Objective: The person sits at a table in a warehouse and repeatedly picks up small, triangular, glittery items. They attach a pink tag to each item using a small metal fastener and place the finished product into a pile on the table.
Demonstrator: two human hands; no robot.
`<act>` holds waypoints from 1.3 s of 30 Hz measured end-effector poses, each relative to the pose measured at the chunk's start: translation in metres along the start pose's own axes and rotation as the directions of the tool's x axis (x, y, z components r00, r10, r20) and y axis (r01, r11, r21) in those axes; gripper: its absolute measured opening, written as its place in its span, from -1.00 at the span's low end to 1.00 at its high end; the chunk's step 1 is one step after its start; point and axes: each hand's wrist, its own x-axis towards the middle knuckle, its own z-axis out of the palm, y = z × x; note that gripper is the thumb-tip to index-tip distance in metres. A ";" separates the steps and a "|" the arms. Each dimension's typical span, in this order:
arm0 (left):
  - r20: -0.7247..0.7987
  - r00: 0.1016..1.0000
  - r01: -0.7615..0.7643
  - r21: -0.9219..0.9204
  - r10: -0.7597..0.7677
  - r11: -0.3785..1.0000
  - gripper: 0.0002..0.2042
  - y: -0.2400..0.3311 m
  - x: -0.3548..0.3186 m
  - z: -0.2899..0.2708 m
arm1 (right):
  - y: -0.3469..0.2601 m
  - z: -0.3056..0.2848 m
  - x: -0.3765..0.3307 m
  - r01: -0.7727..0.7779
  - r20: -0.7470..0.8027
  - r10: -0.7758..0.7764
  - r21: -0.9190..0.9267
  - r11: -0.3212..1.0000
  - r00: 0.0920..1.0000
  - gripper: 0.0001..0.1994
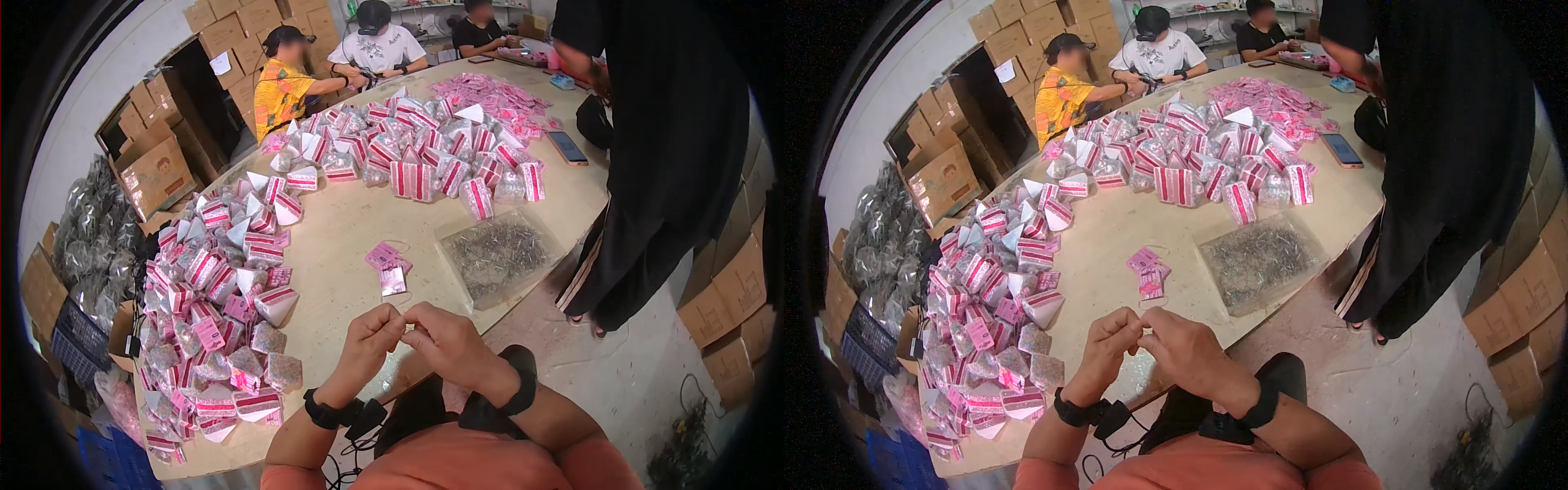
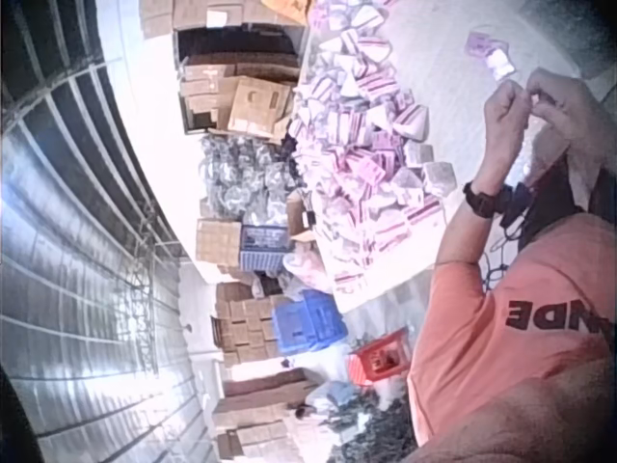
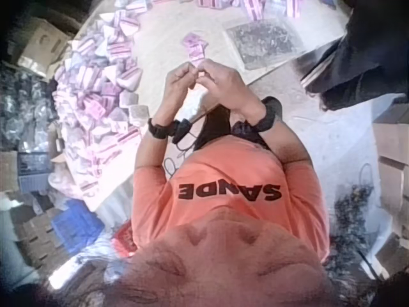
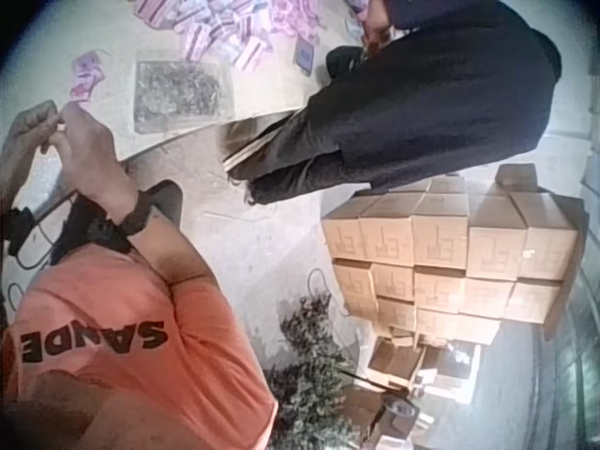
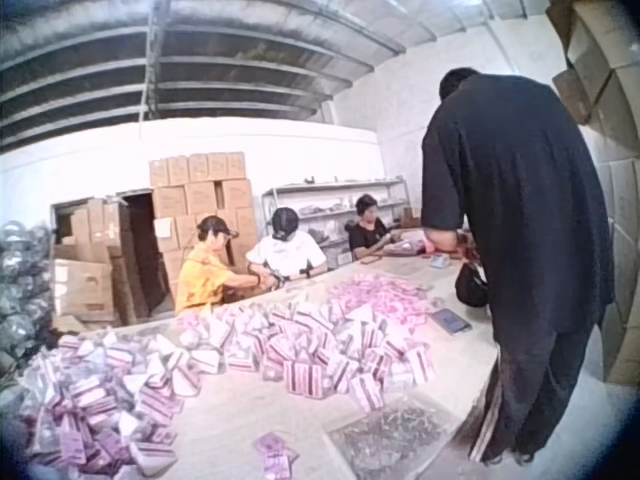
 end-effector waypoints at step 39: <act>-0.202 0.978 0.193 0.812 -0.045 0.550 -0.24 -0.057 0.345 0.094 | 0.113 0.017 -0.042 -0.659 0.398 0.535 0.565 0.497 0.745 -0.89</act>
